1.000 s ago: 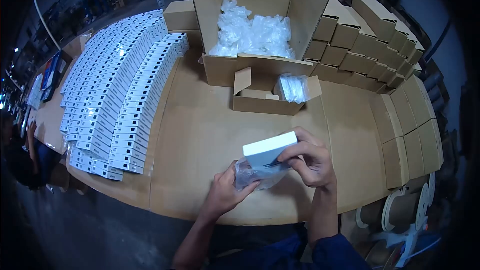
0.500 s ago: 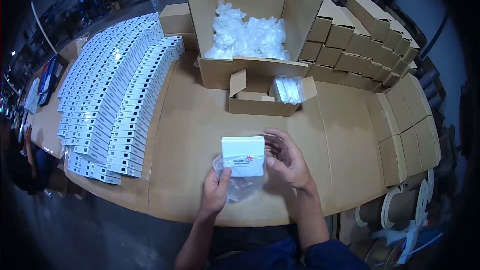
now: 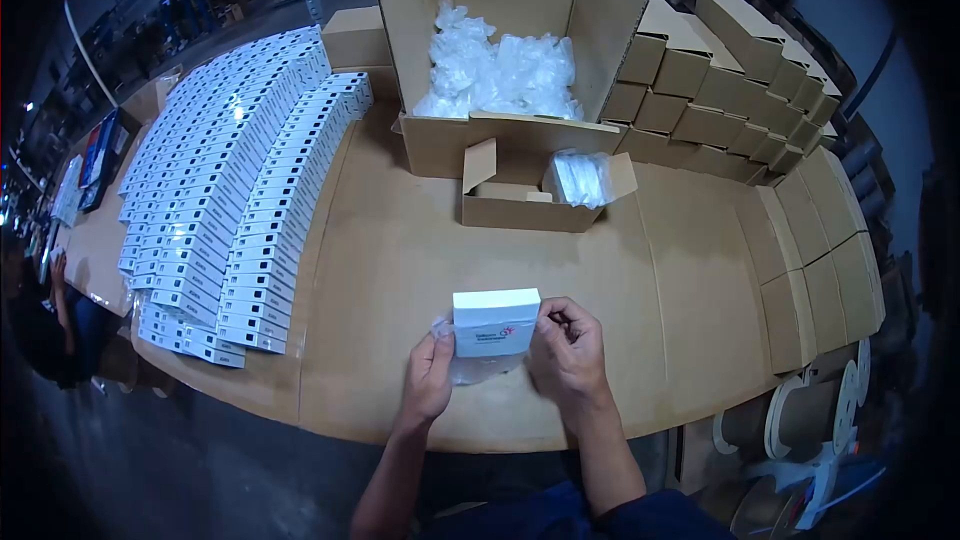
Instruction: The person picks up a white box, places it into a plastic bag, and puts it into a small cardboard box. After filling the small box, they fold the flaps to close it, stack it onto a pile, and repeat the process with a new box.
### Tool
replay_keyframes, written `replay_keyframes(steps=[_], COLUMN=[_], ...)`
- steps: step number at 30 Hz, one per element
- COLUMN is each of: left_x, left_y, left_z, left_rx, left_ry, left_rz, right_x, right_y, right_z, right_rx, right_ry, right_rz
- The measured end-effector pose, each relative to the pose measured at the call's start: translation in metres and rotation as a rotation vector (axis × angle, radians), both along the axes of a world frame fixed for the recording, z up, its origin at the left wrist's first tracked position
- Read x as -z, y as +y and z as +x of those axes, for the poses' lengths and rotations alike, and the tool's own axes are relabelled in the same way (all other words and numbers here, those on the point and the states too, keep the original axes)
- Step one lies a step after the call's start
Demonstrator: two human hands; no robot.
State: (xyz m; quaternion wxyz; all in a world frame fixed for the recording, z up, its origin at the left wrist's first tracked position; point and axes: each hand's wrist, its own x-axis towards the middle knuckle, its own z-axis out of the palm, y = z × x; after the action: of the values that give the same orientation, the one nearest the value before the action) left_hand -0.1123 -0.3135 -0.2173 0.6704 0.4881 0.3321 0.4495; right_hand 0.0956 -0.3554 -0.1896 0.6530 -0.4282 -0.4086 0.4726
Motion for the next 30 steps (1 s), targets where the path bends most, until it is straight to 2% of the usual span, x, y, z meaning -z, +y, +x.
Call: replay_keyframes(steps=[4,7,10,13,16,17,19,22,23,28,30], left_x=[-0.031,-0.021,-0.015,-0.008,-0.014,-0.018,-0.032,-0.024,-0.024,-0.014,-0.013], left_y=[-0.003,0.000,-0.001,-0.001,0.000,-0.001,-0.001,-0.004,-0.007,-0.006,-0.005], left_z=[0.007,0.006,0.005,0.008,0.015,0.016,0.020,0.020,0.020,0.021,0.023], left_rx=[-0.017,-0.055,-0.059,-0.067,-0.071,-0.069,-0.064,-0.062,-0.002,-0.055,-0.080], left_ry=[0.025,0.003,-0.039,-0.129,-0.244,-0.171,-0.026,0.031,-0.093,-0.188,-0.195], left_rz=[0.104,0.152,0.172,0.101,0.041,0.076,0.151,0.102,-0.079,-0.141,-0.197], right_x=[-0.005,-0.008,-0.009,-0.029,-0.018,-0.010,-0.005,-0.009,-0.001,-0.004,0.004], right_y=[0.002,0.006,0.006,0.003,-0.003,-0.003,-0.004,-0.003,-0.002,-0.005,-0.005], right_z=[-0.007,-0.008,-0.010,-0.024,-0.024,-0.021,-0.022,-0.021,-0.017,-0.016,-0.017], right_rx=[-0.027,-0.063,-0.089,-0.103,-0.089,-0.069,-0.039,-0.049,-0.080,-0.099,-0.051], right_ry=[0.044,0.084,0.241,0.345,0.114,0.042,0.047,0.022,-0.006,-0.032,0.078], right_rz=[0.059,0.151,0.154,0.165,-0.080,-0.093,-0.072,-0.006,0.018,-0.092,-0.087])
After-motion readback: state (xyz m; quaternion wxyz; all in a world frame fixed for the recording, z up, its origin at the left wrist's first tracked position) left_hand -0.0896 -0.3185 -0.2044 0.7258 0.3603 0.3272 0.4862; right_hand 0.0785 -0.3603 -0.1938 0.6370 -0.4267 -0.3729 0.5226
